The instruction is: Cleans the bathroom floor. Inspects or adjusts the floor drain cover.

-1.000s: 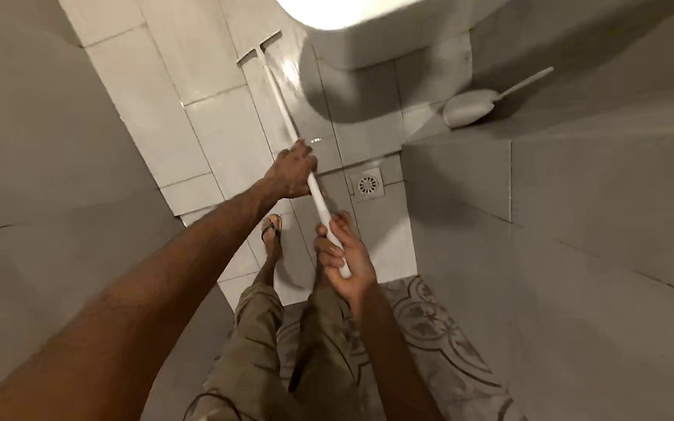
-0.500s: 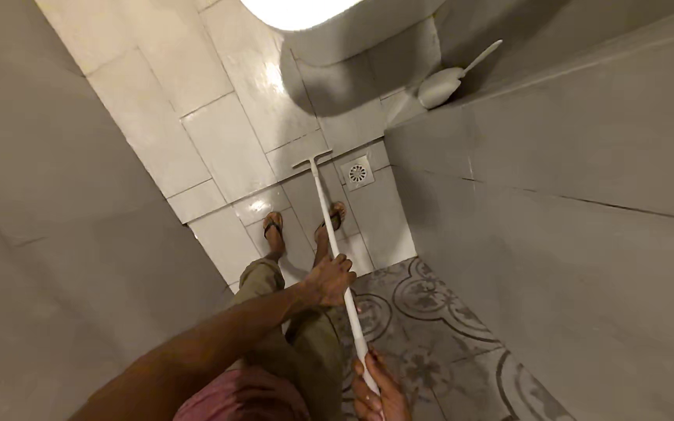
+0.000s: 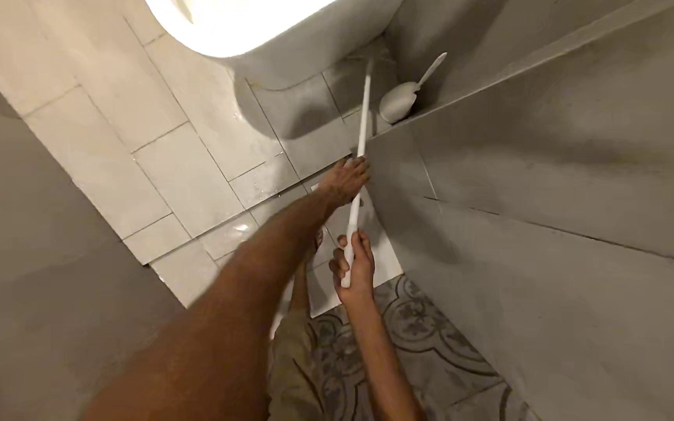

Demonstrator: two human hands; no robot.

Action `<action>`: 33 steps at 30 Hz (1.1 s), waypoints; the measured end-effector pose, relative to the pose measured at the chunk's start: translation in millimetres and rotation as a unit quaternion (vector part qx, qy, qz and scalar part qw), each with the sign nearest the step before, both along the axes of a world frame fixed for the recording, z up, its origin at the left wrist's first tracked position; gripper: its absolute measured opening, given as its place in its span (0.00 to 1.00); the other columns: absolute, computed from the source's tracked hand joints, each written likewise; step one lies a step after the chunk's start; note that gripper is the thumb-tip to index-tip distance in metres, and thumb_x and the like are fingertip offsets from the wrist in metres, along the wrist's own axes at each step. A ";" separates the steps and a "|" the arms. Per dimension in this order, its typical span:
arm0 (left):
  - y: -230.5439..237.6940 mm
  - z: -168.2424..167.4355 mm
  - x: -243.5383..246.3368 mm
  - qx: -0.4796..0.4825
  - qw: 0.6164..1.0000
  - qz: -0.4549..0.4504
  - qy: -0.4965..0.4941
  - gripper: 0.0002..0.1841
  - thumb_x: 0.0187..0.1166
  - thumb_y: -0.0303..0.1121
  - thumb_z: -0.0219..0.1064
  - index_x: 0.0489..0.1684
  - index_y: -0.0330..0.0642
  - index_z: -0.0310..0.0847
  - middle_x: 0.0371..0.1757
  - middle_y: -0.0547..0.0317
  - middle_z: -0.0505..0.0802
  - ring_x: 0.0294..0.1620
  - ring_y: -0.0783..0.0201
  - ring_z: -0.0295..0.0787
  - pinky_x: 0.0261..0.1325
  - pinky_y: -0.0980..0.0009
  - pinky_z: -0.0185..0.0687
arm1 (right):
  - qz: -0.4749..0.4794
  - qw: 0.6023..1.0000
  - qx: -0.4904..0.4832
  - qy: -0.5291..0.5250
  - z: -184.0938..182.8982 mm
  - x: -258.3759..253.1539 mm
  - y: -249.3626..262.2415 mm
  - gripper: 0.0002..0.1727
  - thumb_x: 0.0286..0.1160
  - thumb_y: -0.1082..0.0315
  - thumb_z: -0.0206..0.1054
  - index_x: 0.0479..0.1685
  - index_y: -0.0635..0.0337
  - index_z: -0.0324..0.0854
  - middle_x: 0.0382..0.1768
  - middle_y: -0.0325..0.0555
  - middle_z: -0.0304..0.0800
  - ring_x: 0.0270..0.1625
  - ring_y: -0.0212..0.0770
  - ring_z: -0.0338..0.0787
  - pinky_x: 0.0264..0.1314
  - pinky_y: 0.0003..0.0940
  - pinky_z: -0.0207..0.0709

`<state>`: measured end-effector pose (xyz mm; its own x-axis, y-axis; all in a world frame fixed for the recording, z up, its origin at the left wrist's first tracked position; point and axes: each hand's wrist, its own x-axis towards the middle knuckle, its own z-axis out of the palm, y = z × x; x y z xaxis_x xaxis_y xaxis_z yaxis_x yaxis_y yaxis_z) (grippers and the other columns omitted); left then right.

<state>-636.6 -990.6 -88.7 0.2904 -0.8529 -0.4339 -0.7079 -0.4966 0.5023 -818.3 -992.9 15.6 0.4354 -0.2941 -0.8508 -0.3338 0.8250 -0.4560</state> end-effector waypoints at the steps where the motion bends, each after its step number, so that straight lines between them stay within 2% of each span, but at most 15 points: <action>1: -12.3 -10.5 6.9 0.015 1.000 0.000 -0.002 0.37 0.71 0.51 0.80 0.77 0.39 0.75 0.91 0.51 0.68 0.96 0.49 0.50 0.88 0.42 0.59 | -0.006 1.000 0.011 -0.004 -14.8 2.7 -5.6 0.16 0.97 0.58 0.42 0.73 0.50 0.63 0.33 0.40 0.78 0.12 0.26 0.65 0.10 0.18 0.62; 4: -15.2 -26.6 -6.8 0.034 0.998 -0.055 -0.008 0.37 0.69 0.54 0.80 0.73 0.39 0.78 0.87 0.50 0.72 0.95 0.48 0.52 0.86 0.43 0.61 | -0.005 0.999 0.048 0.003 -30.5 -29.6 -4.1 0.18 0.97 0.54 0.40 0.74 0.48 0.62 0.33 0.39 0.77 0.12 0.26 0.65 0.09 0.19 0.63; 8: 36.1 -23.6 -50.0 0.031 0.997 -0.061 0.019 0.32 0.70 0.53 0.79 0.65 0.39 0.83 0.83 0.48 0.76 0.92 0.46 0.56 0.81 0.46 0.70 | -0.044 0.992 0.119 -0.003 -9.0 -75.6 39.0 0.16 0.97 0.55 0.42 0.72 0.49 0.62 0.34 0.40 0.78 0.10 0.25 0.67 0.08 0.18 0.67; 10: 75.5 -10.4 -66.0 0.032 0.997 -0.068 0.032 0.28 0.71 0.53 0.78 0.61 0.41 0.85 0.78 0.48 0.79 0.90 0.46 0.60 0.78 0.48 0.74 | -0.075 0.984 0.160 0.001 13.6 -89.6 71.8 0.13 0.97 0.56 0.44 0.68 0.49 0.64 0.31 0.39 0.79 0.10 0.25 0.68 0.08 0.17 0.67; 12: 117.5 5.0 -82.2 0.033 0.996 -0.058 0.060 0.30 0.67 0.57 0.80 0.59 0.45 0.86 0.75 0.51 0.81 0.88 0.47 0.63 0.76 0.49 0.76 | -0.104 0.974 0.203 0.002 36.2 -102.2 107.7 0.12 0.96 0.56 0.46 0.66 0.46 0.66 0.29 0.38 0.80 0.09 0.26 0.69 0.08 0.18 0.68; 14: 156.2 23.1 -105.7 0.038 0.993 -0.044 0.106 0.31 0.67 0.58 0.80 0.60 0.44 0.86 0.76 0.50 0.81 0.88 0.47 0.64 0.76 0.48 0.76 | -0.131 0.962 0.241 0.002 63.7 -121.5 142.1 0.11 0.95 0.55 0.47 0.63 0.45 0.67 0.28 0.37 0.80 0.10 0.26 0.70 0.09 0.19 0.69; 17: 202.1 48.0 -141.3 0.046 0.980 -0.025 0.192 0.36 0.72 0.60 0.74 0.67 0.37 0.81 0.81 0.42 0.76 0.88 0.40 0.63 0.76 0.44 0.77 | -0.162 0.951 0.262 0.022 109.7 -146.9 181.0 0.12 0.96 0.54 0.47 0.61 0.48 0.68 0.29 0.39 0.79 0.09 0.27 0.70 0.09 0.18 0.69; 19: 224.8 67.7 -164.5 0.042 0.973 -0.016 0.228 0.39 0.73 0.64 0.70 0.66 0.34 0.80 0.83 0.38 0.73 0.90 0.38 0.60 0.75 0.42 0.77 | -0.154 0.955 0.248 0.051 143.2 -159.0 197.5 0.13 0.96 0.54 0.45 0.62 0.49 0.67 0.28 0.39 0.79 0.09 0.25 0.69 0.08 0.17 0.68; 22: 256.3 94.5 -196.8 0.027 0.970 -0.008 0.243 0.42 0.73 0.73 0.63 0.62 0.37 0.83 0.79 0.39 0.77 0.90 0.39 0.59 0.74 0.39 0.76 | -0.134 0.957 0.236 0.107 189.9 -171.6 213.2 0.13 0.97 0.55 0.44 0.64 0.50 0.67 0.29 0.39 0.79 0.09 0.25 0.68 0.08 0.17 0.68; 27: 285.0 141.6 -215.9 -0.026 0.972 -0.005 0.233 0.41 0.78 0.72 0.57 0.54 0.35 0.85 0.66 0.40 0.85 0.78 0.39 0.74 0.72 0.43 0.76 | -0.075 0.969 0.215 0.091 243.1 -180.2 218.0 0.11 0.96 0.59 0.44 0.66 0.48 0.64 0.28 0.38 0.78 0.10 0.24 0.69 0.09 0.17 0.69; 29: 289.0 157.2 -201.0 -0.069 0.976 0.056 0.198 0.39 0.82 0.68 0.54 0.49 0.33 0.85 0.59 0.39 0.88 0.70 0.40 0.81 0.71 0.44 0.76 | -0.032 0.977 0.193 0.084 252.0 -162.8 213.6 0.13 0.96 0.60 0.45 0.71 0.49 0.62 0.29 0.37 0.77 0.10 0.24 0.69 0.09 0.16 0.68; 30: 288.0 160.5 -189.4 -0.074 0.975 0.094 0.190 0.37 0.84 0.66 0.55 0.49 0.33 0.86 0.59 0.39 0.89 0.69 0.40 0.83 0.71 0.44 0.76 | 0.000 0.981 0.169 0.093 249.5 -150.8 212.8 0.15 0.96 0.60 0.45 0.74 0.49 0.61 0.29 0.37 0.76 0.10 0.23 0.68 0.08 0.16 0.67; 31: 286.7 155.8 -176.5 -0.079 0.974 0.120 0.175 0.33 0.85 0.62 0.57 0.50 0.34 0.87 0.59 0.40 0.90 0.68 0.42 0.84 0.70 0.45 0.77 | 0.029 0.984 0.143 0.105 238.5 -137.5 213.2 0.18 0.95 0.61 0.46 0.78 0.50 0.61 0.28 0.37 0.75 0.10 0.24 0.67 0.08 0.16 0.65; 33: 283.6 124.6 -144.4 -0.090 0.978 0.146 0.120 0.26 0.83 0.55 0.65 0.49 0.36 0.86 0.62 0.42 0.89 0.70 0.43 0.83 0.69 0.44 0.78 | 0.063 0.988 0.118 0.082 185.9 -109.9 210.7 0.18 0.96 0.61 0.44 0.78 0.52 0.63 0.28 0.38 0.75 0.11 0.24 0.66 0.08 0.17 0.63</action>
<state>-781.0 -707.0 36.0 0.4413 -0.8179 -0.3693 -0.4004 -0.5477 0.7346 -928.3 -782.2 201.5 0.3063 -0.0318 -0.9514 -0.4933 0.8495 -0.1872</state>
